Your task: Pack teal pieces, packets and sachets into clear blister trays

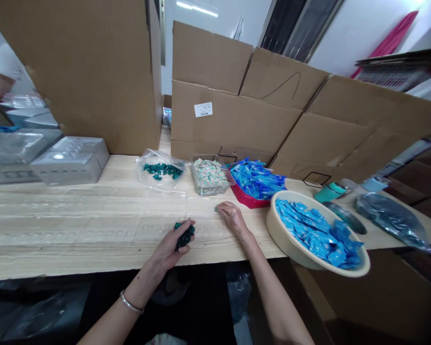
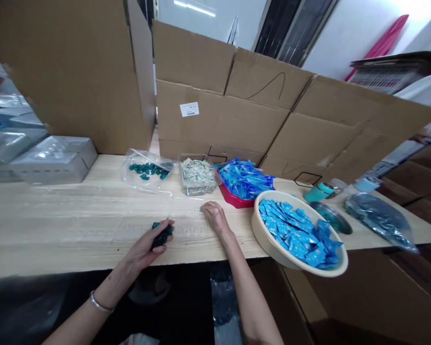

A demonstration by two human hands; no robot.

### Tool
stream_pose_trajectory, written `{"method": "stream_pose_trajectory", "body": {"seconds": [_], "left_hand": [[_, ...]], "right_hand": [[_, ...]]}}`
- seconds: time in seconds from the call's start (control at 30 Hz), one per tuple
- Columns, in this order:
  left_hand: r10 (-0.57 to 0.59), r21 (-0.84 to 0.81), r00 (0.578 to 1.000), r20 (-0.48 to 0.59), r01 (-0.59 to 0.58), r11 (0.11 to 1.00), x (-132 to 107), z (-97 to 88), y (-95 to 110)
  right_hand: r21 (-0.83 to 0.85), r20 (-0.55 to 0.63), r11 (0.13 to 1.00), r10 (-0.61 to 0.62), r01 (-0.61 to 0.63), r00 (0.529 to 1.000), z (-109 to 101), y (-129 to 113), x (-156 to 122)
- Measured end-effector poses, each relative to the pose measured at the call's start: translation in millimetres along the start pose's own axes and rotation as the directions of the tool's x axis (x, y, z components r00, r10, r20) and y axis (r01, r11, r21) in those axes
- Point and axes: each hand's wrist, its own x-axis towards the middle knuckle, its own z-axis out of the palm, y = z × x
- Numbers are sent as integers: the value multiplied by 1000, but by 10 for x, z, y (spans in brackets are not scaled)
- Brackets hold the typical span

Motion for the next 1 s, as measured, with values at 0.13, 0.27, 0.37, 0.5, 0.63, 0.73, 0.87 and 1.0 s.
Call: {"method": "stream_pose_trajectory", "body": {"seconds": [0.13, 0.27, 0.37, 0.5, 0.63, 0.73, 0.87, 1.0], "left_hand": [[-41, -93, 999, 29, 44, 995, 24, 21, 21], [31, 12, 999, 37, -32, 999, 81, 61, -7], [72, 139, 994, 79, -82, 987, 118, 85, -46], [2, 207, 993, 118, -26, 978, 41, 63, -85], [-34, 191, 991, 128, 9, 982, -171, -21, -71], [-12, 173, 996, 85, -3, 985, -315, -125, 1], [43, 149, 999, 24, -46, 988, -431, -296, 128], [90, 99, 996, -6, -89, 991, -472, -457, 196]], "right_hand": [[-19, 32, 1000, -24, 24, 999, 24, 47, 25], [-79, 97, 995, -59, 66, 994, -4, 17, 20], [-57, 65, 996, -58, 62, 996, -54, -64, 46], [54, -9, 997, -52, 52, 999, 24, -360, 227], [145, 173, 973, -205, 181, 963, 385, -813, 531], [100, 276, 958, -287, 269, 917, 722, -1040, 716], [9, 362, 939, -324, 344, 874, 1053, -1120, 803], [47, 288, 957, -286, 285, 914, 1161, -1112, 809]]}}
